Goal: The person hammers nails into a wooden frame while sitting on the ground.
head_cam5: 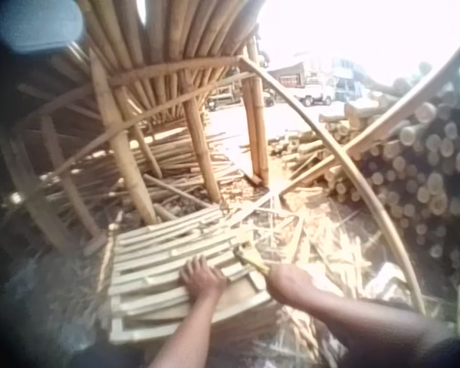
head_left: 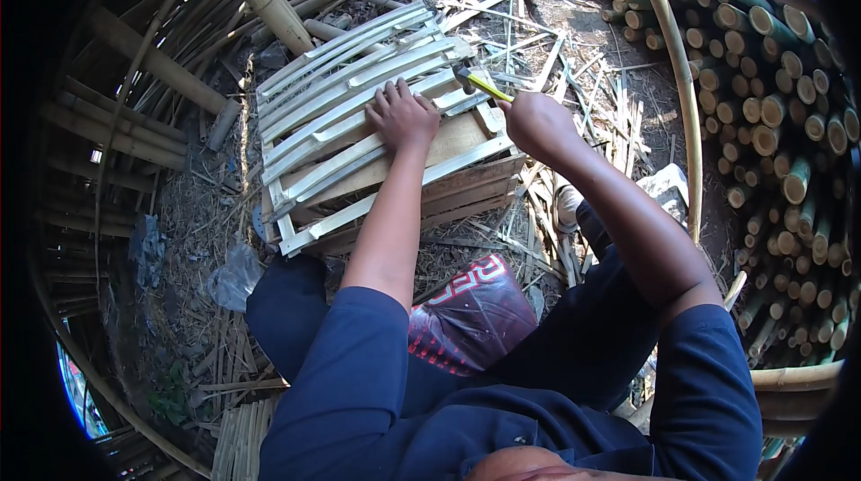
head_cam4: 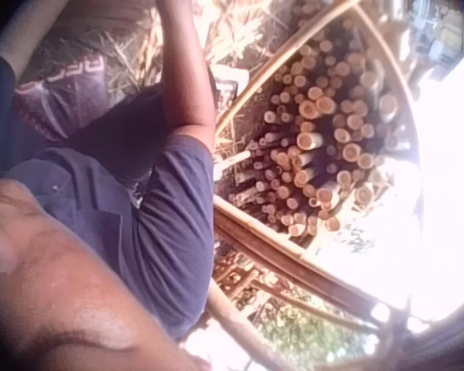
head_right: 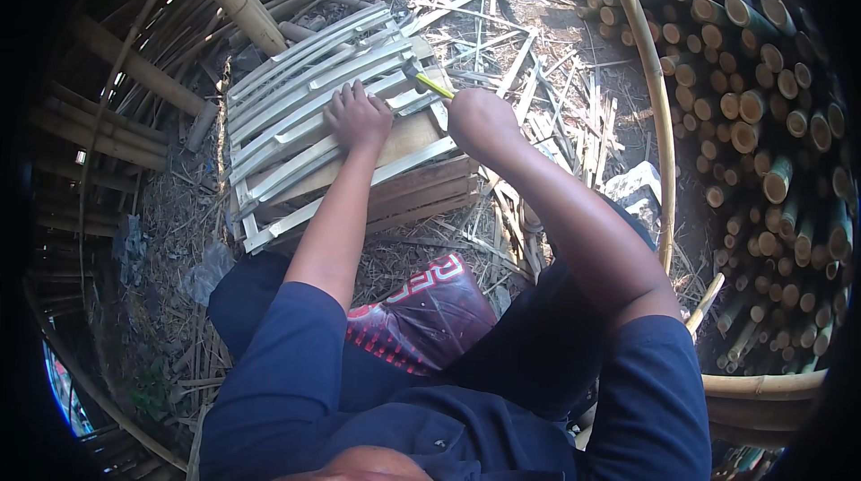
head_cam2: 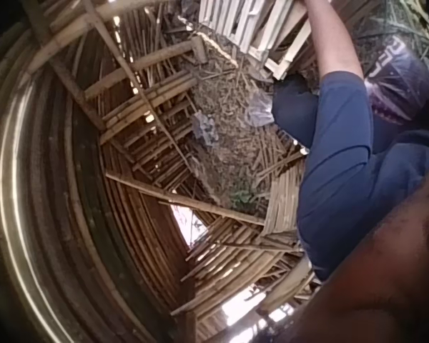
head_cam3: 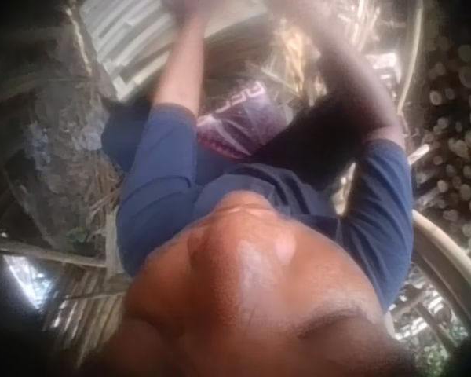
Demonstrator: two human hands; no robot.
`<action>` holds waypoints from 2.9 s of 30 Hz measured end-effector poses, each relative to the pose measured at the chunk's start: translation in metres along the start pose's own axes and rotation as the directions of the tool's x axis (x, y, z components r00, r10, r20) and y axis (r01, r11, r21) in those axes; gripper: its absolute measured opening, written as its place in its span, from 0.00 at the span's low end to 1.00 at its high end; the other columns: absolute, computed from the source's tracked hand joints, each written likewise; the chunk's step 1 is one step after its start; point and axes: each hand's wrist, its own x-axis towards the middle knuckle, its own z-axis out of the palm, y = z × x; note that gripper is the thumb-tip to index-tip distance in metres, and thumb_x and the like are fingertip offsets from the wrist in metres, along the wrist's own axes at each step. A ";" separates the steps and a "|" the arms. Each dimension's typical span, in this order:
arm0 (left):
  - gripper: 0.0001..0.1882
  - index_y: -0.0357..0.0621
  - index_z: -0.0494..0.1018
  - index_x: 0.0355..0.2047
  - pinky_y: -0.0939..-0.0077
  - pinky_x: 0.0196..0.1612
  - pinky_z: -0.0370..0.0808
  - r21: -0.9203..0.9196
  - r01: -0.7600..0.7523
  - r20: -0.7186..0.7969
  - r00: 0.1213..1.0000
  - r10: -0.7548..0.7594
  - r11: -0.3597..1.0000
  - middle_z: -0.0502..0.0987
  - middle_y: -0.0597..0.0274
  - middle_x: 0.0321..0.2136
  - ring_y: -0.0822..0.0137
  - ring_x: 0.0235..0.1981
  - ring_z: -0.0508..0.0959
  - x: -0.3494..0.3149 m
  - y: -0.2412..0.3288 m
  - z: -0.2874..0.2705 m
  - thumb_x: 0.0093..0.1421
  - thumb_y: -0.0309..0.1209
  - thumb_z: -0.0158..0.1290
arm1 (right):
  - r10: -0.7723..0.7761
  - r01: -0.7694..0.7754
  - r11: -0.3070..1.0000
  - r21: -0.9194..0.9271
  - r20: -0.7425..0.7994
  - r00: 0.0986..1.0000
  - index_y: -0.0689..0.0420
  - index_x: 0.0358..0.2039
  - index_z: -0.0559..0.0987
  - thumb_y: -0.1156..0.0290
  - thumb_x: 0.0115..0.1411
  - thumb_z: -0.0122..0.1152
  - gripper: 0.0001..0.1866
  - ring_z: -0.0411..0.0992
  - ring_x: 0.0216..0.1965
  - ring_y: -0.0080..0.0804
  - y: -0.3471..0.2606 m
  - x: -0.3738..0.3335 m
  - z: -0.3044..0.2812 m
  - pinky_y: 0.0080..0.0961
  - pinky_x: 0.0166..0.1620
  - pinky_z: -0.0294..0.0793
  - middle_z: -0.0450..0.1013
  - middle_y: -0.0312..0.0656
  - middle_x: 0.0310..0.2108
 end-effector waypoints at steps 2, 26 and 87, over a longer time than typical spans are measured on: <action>0.28 0.45 0.70 0.63 0.39 0.73 0.51 -0.004 0.008 0.047 0.999 -0.008 1.000 0.70 0.55 0.63 0.53 0.69 0.64 0.001 0.001 -0.003 0.63 0.41 0.46 | -0.008 0.009 1.000 0.014 -0.061 0.998 0.62 0.31 0.84 0.54 0.74 0.49 0.26 0.80 0.33 0.58 -0.007 0.001 -0.010 0.51 0.38 0.78 0.79 0.55 0.27; 0.27 0.46 0.71 0.61 0.38 0.72 0.52 -0.007 0.012 0.029 1.000 -0.012 1.000 0.71 0.56 0.61 0.54 0.67 0.65 0.002 -0.003 -0.001 0.62 0.39 0.48 | 0.066 -0.058 0.995 0.080 -0.097 0.993 0.62 0.32 0.83 0.55 0.75 0.49 0.25 0.80 0.34 0.58 -0.025 -0.001 -0.019 0.50 0.38 0.78 0.79 0.55 0.27; 0.25 0.47 0.72 0.60 0.46 0.69 0.56 0.047 0.036 0.045 0.998 -0.038 0.998 0.72 0.59 0.61 0.59 0.65 0.66 0.001 -0.002 -0.012 0.62 0.38 0.48 | 0.068 -0.065 0.995 0.078 -0.039 0.997 0.63 0.31 0.83 0.54 0.75 0.48 0.26 0.80 0.33 0.58 -0.026 -0.005 -0.032 0.51 0.40 0.78 0.80 0.57 0.28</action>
